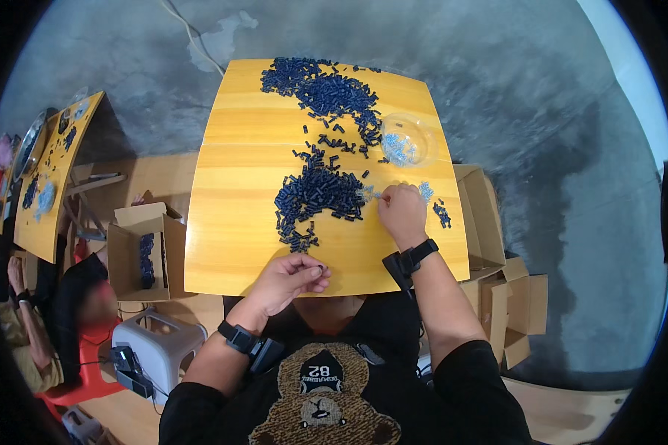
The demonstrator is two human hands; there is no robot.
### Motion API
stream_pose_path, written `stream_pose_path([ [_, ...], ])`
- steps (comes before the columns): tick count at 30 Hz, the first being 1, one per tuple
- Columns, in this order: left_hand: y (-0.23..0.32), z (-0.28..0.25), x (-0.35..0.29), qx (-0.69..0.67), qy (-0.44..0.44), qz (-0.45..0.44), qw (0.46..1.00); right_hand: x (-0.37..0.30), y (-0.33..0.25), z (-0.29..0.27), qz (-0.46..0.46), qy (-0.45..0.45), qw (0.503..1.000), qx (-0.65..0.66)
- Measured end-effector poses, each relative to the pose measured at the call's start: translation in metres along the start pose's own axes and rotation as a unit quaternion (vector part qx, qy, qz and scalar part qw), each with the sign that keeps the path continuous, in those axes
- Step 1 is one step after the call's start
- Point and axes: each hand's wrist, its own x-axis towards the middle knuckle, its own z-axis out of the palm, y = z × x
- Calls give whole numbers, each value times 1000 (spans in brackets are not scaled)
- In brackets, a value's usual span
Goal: Assembling small plastic and metal components at a wooden table.
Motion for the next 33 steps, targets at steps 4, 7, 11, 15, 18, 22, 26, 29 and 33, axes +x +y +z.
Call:
stream_pose_path([
  [4, 3, 3, 1, -1, -1, -3, 1000, 3, 6, 5, -11, 10, 1000, 20],
  [7, 5, 3, 0, -10, -2, 5, 1000, 4, 5, 5, -45, 8, 998, 36],
  [11, 1, 1, 0, -3, 1, 6, 1000, -1, -2, -17, -64, 46, 997, 2],
  [15, 0, 2, -2, -1, 6, 0, 1000, -20, 10, -23, 19, 65, 986, 154],
  [18, -2, 3, -1, -5, -4, 8, 1000, -42, 23, -19, 24, 23, 981, 192],
  [22, -2, 1, 1, 1, 4, 17, 1000, -55, 31, -10, 12, 13, 978, 207],
  [26, -3, 3, 2, 5, 13, 35, 999, -52, 39, 1, -45, 47, 984, 165],
  [29, 0, 7, 1, 8, 33, 31, 999, -42, 39, -6, 12, 17, 975, 219],
  [33, -2, 7, 2, 8, 19, 51, 998, -42, 51, -11, 30, -13, 967, 254],
])
